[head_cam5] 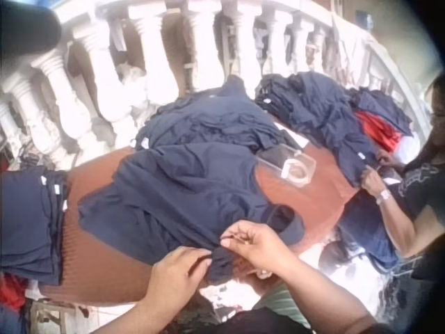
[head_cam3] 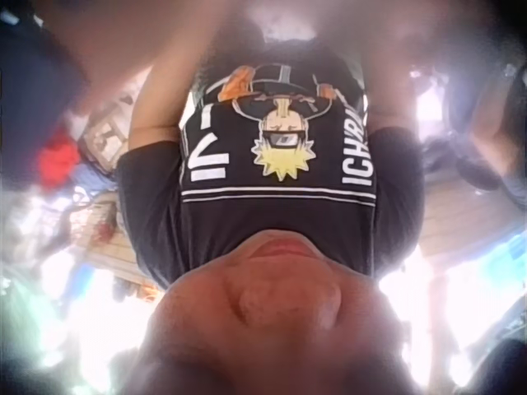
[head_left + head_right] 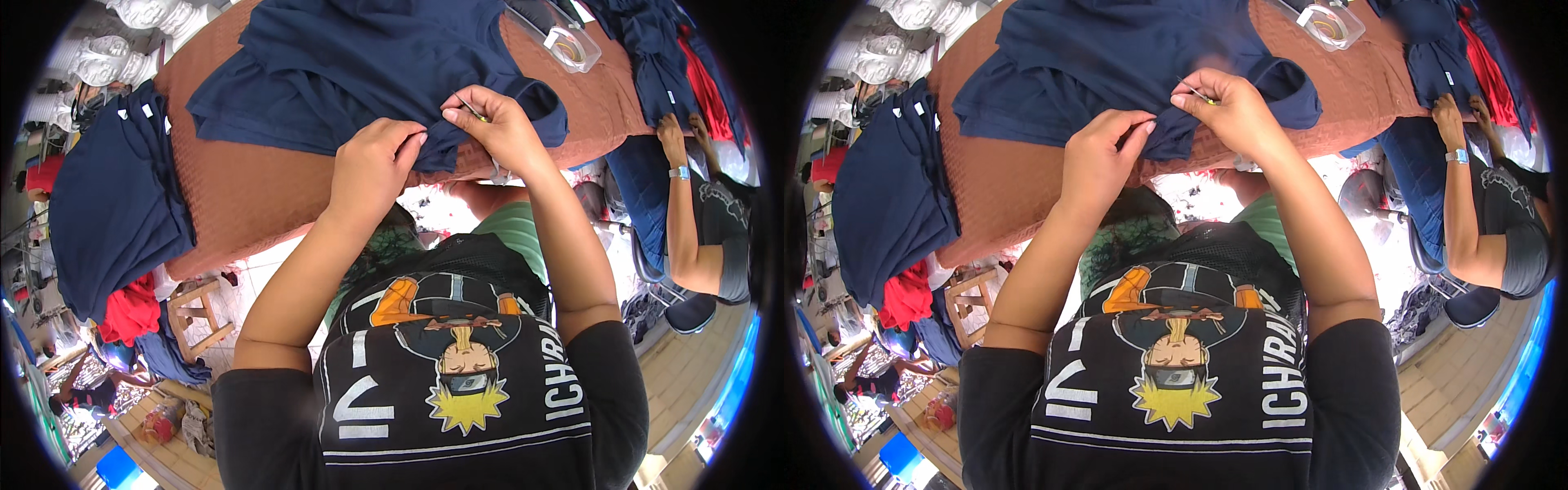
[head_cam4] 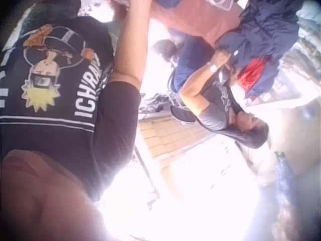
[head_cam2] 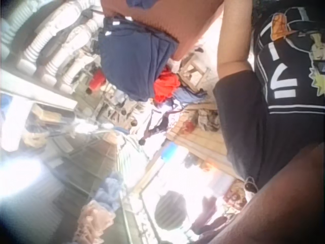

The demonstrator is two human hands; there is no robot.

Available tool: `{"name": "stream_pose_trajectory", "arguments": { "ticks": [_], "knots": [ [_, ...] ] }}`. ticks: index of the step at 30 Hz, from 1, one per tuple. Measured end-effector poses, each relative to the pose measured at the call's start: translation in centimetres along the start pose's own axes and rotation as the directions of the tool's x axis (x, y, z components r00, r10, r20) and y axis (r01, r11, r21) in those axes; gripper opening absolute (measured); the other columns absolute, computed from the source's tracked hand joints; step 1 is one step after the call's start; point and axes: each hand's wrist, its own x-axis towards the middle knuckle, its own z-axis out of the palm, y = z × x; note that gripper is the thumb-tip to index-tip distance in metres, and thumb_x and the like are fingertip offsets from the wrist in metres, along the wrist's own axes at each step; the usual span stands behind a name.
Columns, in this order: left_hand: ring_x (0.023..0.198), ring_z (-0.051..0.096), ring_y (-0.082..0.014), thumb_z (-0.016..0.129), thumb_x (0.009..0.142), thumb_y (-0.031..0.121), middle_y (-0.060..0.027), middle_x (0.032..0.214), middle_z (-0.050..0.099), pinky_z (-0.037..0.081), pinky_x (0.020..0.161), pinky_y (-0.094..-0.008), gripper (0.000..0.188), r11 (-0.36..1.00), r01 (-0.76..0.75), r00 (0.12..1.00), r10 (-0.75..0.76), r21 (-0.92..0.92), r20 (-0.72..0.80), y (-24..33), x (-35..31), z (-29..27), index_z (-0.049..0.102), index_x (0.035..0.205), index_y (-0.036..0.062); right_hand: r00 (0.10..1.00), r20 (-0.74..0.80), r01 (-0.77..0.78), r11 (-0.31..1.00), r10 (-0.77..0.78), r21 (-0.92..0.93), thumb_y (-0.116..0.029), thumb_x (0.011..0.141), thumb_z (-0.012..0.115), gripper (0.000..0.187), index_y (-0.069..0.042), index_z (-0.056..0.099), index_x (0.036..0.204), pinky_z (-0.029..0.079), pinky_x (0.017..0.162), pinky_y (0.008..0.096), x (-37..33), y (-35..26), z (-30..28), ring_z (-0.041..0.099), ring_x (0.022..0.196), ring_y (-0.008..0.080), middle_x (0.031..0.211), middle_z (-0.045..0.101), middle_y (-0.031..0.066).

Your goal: The person trims loose threads from dark shirts using shears, handling several shirts one at a time and setting them aside on a table.

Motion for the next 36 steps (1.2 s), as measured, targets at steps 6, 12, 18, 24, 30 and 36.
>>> {"name": "stream_pose_trajectory", "arguments": {
  "ticks": [6, 12, 18, 24, 30, 36],
  "knots": [
    [0.069, 0.069, -0.0187, 0.057, 0.095, 0.015, -0.0111, 0.079, 0.07, 0.053, 0.064, -0.0293, 0.016, 0.917, 0.271, 0.962, -0.254, -0.294, 0.095, 0.1, 0.3, -0.9, 0.06, 0.101, 0.0006, 0.994, 0.05, -0.095, 0.992, 0.099, -0.081, -0.018, 0.089, 0.068, 0.019, -0.002, 0.066, 0.098, 0.044, 0.075, 0.0236, 0.1, 0.2, 0.0, 0.053, 0.082, 0.0057, 0.083, 0.063, -0.0009],
    [0.069, 0.068, -0.0141, 0.053, 0.099, 0.017, -0.0115, 0.079, 0.07, 0.053, 0.063, -0.0271, 0.021, 0.883, 0.361, 0.932, -0.331, -0.301, 0.148, 0.2, 0.8, -1.2, 0.057, 0.107, -0.0022, 0.966, -0.111, 0.191, 0.936, -0.232, -0.297, -0.012, 0.084, 0.071, 0.017, 0.001, 0.068, 0.095, 0.049, 0.076, 0.0308, -0.8, -0.1, 1.1, 0.063, 0.08, 0.0208, 0.085, 0.065, 0.0091],
    [0.069, 0.07, -0.0162, 0.053, 0.098, 0.017, -0.0126, 0.079, 0.07, 0.053, 0.063, -0.0274, 0.02, 0.894, 0.351, 0.936, -0.323, -0.278, 0.141, 0.3, 1.0, -1.3, 0.057, 0.107, -0.001, 0.97, -0.056, 0.214, 0.938, -0.238, -0.272, -0.009, 0.082, 0.072, 0.018, 0.0, 0.067, 0.096, 0.05, 0.076, 0.0336, -2.4, -2.8, 2.1, 0.064, 0.082, 0.0247, 0.086, 0.065, 0.0093],
    [0.07, 0.071, -0.0189, 0.052, 0.098, 0.015, -0.0142, 0.079, 0.071, 0.054, 0.062, -0.0295, 0.017, 0.936, 0.278, 0.959, -0.257, -0.216, 0.119, 0.6, 0.8, -1.8, 0.056, 0.104, 0.0003, 0.979, -0.019, 0.19, 0.945, -0.202, -0.267, -0.02, 0.082, 0.072, 0.026, -0.003, 0.064, 0.101, 0.049, 0.074, 0.0369, -3.0, -3.7, 1.9, 0.064, 0.082, 0.0287, 0.091, 0.064, 0.0107],
    [0.068, 0.071, -0.0208, 0.053, 0.098, 0.015, -0.0143, 0.077, 0.07, 0.054, 0.06, -0.0305, 0.014, 0.972, 0.193, 0.977, -0.178, -0.131, 0.121, 1.3, 0.7, -1.9, 0.056, 0.103, 0.0015, 0.941, 0.072, 0.325, 0.829, -0.33, -0.456, -0.016, 0.081, 0.07, 0.02, -0.005, 0.063, 0.096, 0.049, 0.071, 0.0391, -3.5, -3.9, 1.1, 0.062, 0.081, 0.0322, 0.092, 0.061, 0.0102],
    [0.067, 0.071, -0.0211, 0.055, 0.097, 0.016, -0.0134, 0.075, 0.069, 0.054, 0.059, -0.0304, 0.015, 0.988, 0.138, 0.985, -0.13, -0.062, 0.114, 1.2, 0.7, -1.6, 0.057, 0.102, 0.0023, 0.945, 0.084, 0.313, 0.805, -0.315, -0.504, -0.015, 0.081, 0.069, 0.017, -0.006, 0.063, 0.094, 0.049, 0.068, 0.0404, -3.7, -4.3, 1.2, 0.063, 0.079, 0.0313, 0.091, 0.061, 0.0083]
  ]
}}
